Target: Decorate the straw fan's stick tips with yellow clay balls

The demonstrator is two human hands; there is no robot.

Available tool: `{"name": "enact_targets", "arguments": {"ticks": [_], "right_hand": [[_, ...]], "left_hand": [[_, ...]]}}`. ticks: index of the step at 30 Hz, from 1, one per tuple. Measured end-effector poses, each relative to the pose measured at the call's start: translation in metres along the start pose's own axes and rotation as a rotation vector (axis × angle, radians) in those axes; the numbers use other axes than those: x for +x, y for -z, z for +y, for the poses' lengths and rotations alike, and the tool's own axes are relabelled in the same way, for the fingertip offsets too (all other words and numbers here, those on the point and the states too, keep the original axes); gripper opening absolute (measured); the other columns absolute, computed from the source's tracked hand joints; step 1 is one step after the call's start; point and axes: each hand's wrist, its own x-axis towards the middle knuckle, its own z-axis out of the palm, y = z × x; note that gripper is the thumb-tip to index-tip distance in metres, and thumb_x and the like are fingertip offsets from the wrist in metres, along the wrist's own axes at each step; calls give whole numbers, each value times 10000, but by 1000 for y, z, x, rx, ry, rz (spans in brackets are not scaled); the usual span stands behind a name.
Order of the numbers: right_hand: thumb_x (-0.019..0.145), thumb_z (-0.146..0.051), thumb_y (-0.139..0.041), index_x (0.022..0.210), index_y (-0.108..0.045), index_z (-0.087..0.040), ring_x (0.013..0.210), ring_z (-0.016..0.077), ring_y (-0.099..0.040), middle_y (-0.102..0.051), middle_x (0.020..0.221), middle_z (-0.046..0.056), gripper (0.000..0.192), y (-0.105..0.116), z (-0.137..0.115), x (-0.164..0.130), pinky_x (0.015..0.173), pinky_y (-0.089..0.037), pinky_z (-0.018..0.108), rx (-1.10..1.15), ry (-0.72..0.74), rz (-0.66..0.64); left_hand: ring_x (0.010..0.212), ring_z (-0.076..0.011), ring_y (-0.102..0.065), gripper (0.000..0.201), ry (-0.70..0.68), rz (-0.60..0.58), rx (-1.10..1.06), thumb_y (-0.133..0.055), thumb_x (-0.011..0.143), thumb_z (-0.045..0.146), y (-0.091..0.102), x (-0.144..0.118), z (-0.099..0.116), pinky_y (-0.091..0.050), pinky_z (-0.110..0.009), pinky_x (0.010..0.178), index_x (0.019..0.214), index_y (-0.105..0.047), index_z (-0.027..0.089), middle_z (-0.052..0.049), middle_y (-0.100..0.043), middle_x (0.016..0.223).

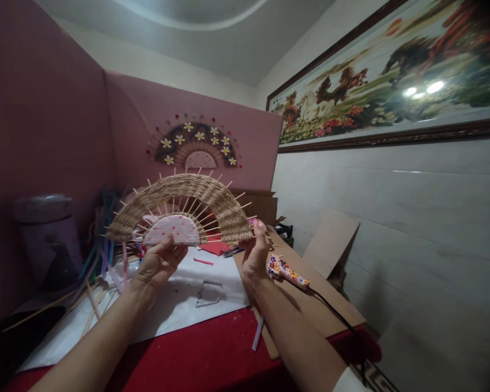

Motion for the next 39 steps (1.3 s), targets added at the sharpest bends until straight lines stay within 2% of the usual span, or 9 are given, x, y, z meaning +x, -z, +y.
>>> {"name": "enact_targets", "arguments": {"ticks": [2,5,9,17,20,25,33,39], "right_hand": [[730,-408,-592,723,-517,-184,460,75,-400,-491,599,-51,236,0,0,-1,405,-341,192,63,-43,-24],[713,-380,-606,638,-453,-189,441,64,-374,-438,555,-67,256,1,1,-2,391,-329,182,93,-79,-11],[708,-406,-605,657,-456,-190,437,63,-386,-442,556,-66,267,1,0,0,377,-332,178,41,-102,17],[696,-347,-642,714,-503,-181,370,52,-357,-415,488,-96,217,2,4,2,353,-299,171,31,-42,34],[720,-400,-640,720,-510,-180,366,59,-357,-423,482,-89,255,0,4,-1,349,-297,180,30,-25,19],[793,-514,-528,719,-495,-190,385,74,-382,-426,497,-68,333,-3,0,-6,351,-315,193,11,-21,24],[740,-434,-610,766,-522,-184,378,64,-362,-404,499,-83,266,3,7,2,347,-304,188,-12,-42,23],[721,-410,-631,779,-531,-181,389,58,-334,-378,514,-91,256,2,4,1,361,-286,189,3,-29,15]], "left_hand": [[601,-154,-666,226,0,16,3,-429,867,42,-2,-2,1,-560,-294,633,720,-569,142,-55,-685,637],[623,-156,-663,209,6,34,6,-444,849,35,-4,-4,1,-555,-293,639,722,-571,142,-58,-685,661],[627,-149,-657,193,1,39,-5,-479,829,34,-3,-4,1,-555,-300,665,692,-557,145,-49,-676,652],[611,-146,-655,204,-6,37,-9,-465,854,51,-3,-3,0,-560,-290,653,700,-553,151,-43,-669,640],[612,-151,-657,198,-6,35,-7,-464,861,62,-2,-3,0,-562,-291,640,709,-555,151,-50,-671,647],[608,-147,-658,207,2,33,6,-450,866,66,0,-2,0,-564,-281,638,709,-548,159,-47,-669,636],[616,-152,-660,171,-2,34,-26,-504,827,45,3,2,-2,-573,-295,650,713,-557,160,-47,-673,649],[597,-145,-652,195,-10,23,-9,-471,854,58,2,0,-3,-577,-289,644,711,-563,153,-47,-671,643]]}}
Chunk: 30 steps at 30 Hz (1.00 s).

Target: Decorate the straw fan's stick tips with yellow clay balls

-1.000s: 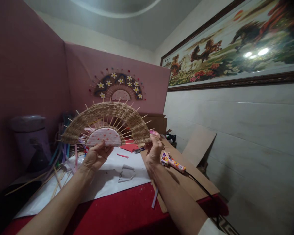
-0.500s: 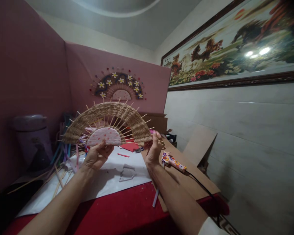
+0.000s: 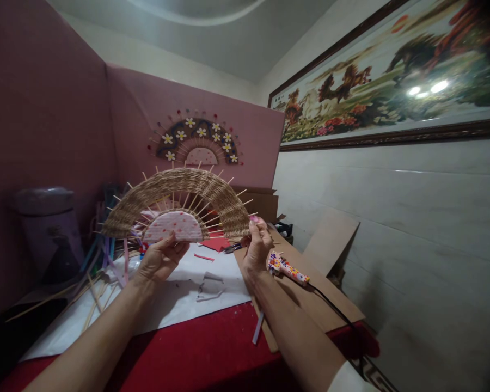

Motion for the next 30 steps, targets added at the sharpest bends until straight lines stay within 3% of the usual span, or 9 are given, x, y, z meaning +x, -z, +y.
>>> {"name": "enact_targets", "arguments": {"ticks": [6,11,21,30], "right_hand": [[750,-436,-607,928,-552,-199,442,52,-348,-485,701,-41,302,0,-4,-4,375,-319,179,-18,76,19],[811,-485,-508,906,-581,-180,467,51,-369,-557,817,4,328,2,-7,-5,388,-319,176,-117,132,16],[839,-531,-466,851,-603,-179,464,72,-371,-528,705,-11,378,0,-10,-6,399,-291,201,-46,153,-54],[834,-601,-443,939,-578,-169,490,74,-389,-566,810,21,465,0,-8,-3,395,-289,204,56,107,-40]], "left_hand": [[598,-141,-650,195,5,1,-15,-464,856,52,1,0,0,-573,-292,639,716,-552,155,-35,-665,643],[598,-148,-653,155,12,21,-25,-499,829,39,1,1,-1,-576,-291,611,754,-560,160,-37,-676,666],[549,-151,-651,197,18,28,-28,-466,860,51,1,2,-2,-574,-279,583,732,-572,158,-49,-676,629],[590,-150,-660,195,12,12,-15,-453,874,60,2,3,-1,-574,-286,617,760,-571,164,-37,-682,662]]}}
